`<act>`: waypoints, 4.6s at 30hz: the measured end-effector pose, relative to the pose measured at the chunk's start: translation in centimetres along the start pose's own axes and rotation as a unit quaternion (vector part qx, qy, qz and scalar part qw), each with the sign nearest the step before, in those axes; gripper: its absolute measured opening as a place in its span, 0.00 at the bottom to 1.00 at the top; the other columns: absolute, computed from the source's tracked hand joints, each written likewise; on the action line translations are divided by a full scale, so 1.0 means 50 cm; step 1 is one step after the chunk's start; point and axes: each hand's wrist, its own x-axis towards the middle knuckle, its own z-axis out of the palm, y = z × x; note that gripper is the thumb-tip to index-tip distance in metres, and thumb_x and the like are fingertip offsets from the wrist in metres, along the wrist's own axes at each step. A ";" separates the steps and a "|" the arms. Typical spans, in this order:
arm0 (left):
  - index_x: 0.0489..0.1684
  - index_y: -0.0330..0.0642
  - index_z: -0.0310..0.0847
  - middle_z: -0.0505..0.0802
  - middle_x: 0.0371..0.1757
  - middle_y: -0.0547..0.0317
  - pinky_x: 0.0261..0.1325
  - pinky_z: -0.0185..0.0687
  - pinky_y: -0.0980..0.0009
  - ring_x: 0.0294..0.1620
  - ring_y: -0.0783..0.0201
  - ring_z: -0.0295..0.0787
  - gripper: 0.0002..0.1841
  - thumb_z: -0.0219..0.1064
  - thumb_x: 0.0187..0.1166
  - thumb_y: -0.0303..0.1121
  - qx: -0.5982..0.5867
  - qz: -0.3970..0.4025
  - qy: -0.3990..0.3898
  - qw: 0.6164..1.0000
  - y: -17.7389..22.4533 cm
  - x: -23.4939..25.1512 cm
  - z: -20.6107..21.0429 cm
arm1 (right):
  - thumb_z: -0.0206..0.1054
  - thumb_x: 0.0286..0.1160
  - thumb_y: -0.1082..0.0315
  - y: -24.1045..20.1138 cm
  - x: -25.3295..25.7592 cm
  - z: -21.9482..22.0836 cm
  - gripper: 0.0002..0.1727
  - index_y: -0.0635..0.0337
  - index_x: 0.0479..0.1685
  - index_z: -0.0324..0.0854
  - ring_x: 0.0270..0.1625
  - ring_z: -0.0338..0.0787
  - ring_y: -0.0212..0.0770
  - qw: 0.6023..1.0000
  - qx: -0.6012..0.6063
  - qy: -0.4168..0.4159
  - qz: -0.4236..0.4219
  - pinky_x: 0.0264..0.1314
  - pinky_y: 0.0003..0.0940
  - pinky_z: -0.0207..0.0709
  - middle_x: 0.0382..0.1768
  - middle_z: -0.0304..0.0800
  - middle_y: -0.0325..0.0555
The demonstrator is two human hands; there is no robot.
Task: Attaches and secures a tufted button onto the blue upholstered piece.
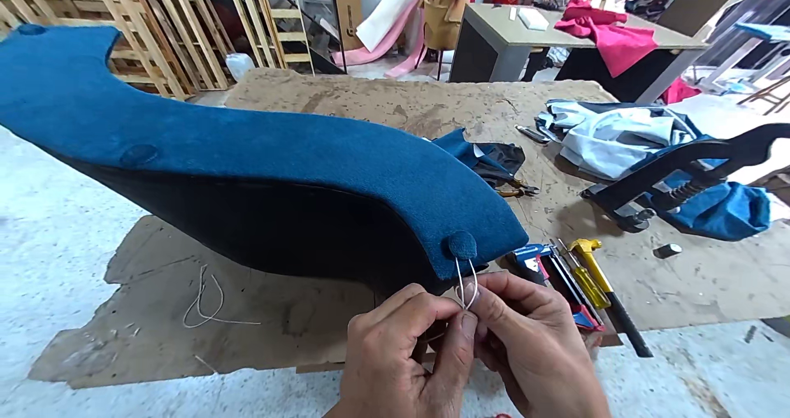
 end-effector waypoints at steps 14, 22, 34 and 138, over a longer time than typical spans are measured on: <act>0.32 0.43 0.91 0.87 0.27 0.69 0.25 0.75 0.87 0.27 0.83 0.80 0.11 0.70 0.79 0.39 0.086 0.020 0.010 0.996 -0.014 0.002 0.010 | 0.68 0.78 0.56 0.000 -0.006 -0.004 0.16 0.60 0.34 0.91 0.30 0.84 0.28 0.990 0.129 -0.048 0.034 0.36 0.25 0.81 0.28 0.87 0.42; 0.29 0.44 0.88 0.86 0.26 0.66 0.25 0.73 0.85 0.26 0.80 0.80 0.10 0.68 0.77 0.38 0.150 0.071 0.034 0.986 -0.018 0.005 0.020 | 0.81 0.63 0.69 -0.010 -0.004 0.018 0.09 0.63 0.28 0.87 0.28 0.88 0.31 0.997 0.072 0.037 0.021 0.35 0.26 0.85 0.25 0.89 0.46; 0.34 0.43 0.89 0.86 0.26 0.64 0.24 0.70 0.85 0.26 0.78 0.79 0.11 0.66 0.82 0.38 0.171 0.111 0.036 0.978 -0.018 -0.004 0.017 | 0.77 0.68 0.78 -0.003 -0.020 -0.002 0.12 0.71 0.50 0.90 0.31 0.93 0.36 0.991 0.125 0.050 0.015 0.35 0.29 0.91 0.35 0.94 0.57; 0.36 0.49 0.95 0.92 0.26 0.68 0.23 0.79 0.80 0.22 0.77 0.84 0.07 0.72 0.81 0.37 0.146 -0.176 -0.388 0.893 0.057 0.397 -0.107 | 0.73 0.70 0.57 -0.169 0.308 -0.069 0.05 0.36 0.39 0.93 0.29 0.84 0.18 0.781 -0.474 -0.258 -0.315 0.26 0.18 0.80 0.32 0.88 0.18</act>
